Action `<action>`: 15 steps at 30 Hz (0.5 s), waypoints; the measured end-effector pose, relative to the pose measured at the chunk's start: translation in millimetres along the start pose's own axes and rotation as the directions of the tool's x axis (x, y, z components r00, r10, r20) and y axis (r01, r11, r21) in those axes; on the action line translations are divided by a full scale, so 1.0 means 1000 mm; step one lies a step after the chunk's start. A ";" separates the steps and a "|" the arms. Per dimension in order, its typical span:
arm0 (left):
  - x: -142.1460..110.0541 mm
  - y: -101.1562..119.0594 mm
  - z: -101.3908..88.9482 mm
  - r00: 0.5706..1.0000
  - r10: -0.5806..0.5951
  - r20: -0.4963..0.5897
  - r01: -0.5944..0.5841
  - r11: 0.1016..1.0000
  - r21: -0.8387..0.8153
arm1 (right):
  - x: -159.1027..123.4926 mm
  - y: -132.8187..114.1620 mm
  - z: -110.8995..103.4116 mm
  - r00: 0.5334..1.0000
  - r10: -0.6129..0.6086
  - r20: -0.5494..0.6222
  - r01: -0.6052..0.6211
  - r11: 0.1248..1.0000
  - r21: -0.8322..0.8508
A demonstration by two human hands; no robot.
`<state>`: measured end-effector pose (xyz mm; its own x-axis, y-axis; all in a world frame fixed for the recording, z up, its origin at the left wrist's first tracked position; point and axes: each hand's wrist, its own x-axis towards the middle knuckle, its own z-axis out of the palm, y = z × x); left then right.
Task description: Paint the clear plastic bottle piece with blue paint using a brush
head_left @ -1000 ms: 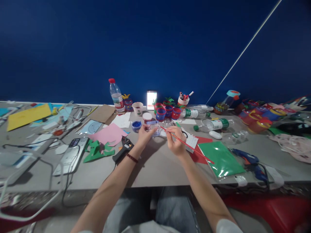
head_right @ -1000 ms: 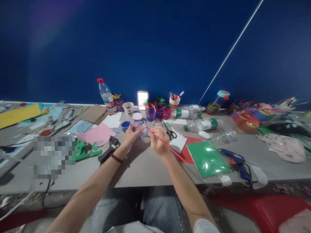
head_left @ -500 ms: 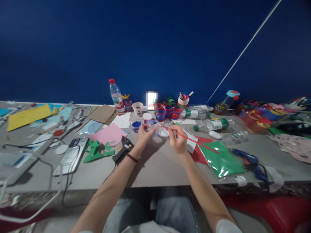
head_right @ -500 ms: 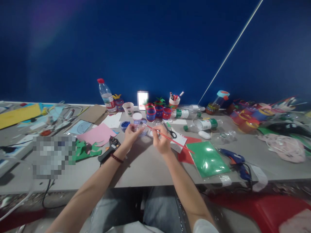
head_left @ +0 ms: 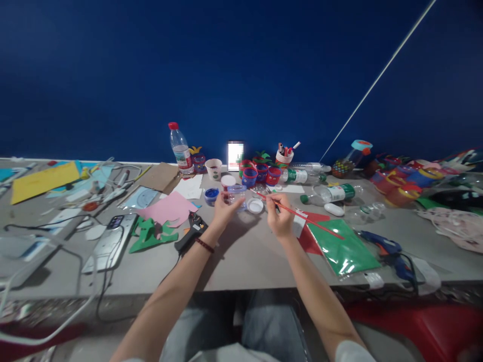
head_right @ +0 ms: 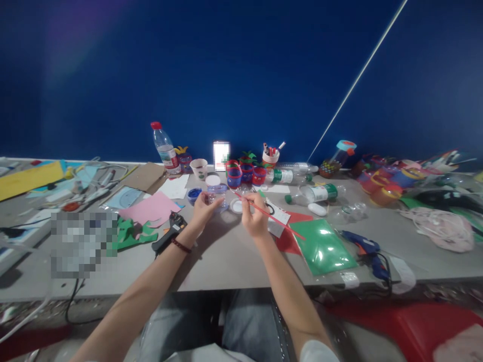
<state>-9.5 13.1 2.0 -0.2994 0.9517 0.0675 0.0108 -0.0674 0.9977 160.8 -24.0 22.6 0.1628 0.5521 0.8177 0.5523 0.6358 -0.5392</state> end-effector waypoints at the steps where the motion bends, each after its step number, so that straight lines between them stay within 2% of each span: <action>1: 0.000 -0.001 0.000 1.000 0.009 -0.009 -0.009 1.000 0.012 | -0.001 -0.002 0.001 0.999 -0.032 0.015 0.032 0.999 0.000; 8: -0.003 0.003 -0.002 0.997 0.056 -0.049 -0.051 0.994 0.100 | -0.007 -0.016 0.011 0.952 -0.306 0.019 0.306 0.952 0.020; 15: -0.003 0.005 -0.002 0.994 0.083 -0.071 -0.071 0.986 0.152 | -0.012 -0.020 0.016 0.937 -0.343 0.062 0.338 0.938 0.071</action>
<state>-10.0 9.7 6.9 -0.3641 0.9194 0.1491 0.1774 -0.0887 0.9801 134.4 -34.4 20.6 -0.0874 0.3333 0.9388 0.5153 0.8216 -0.2437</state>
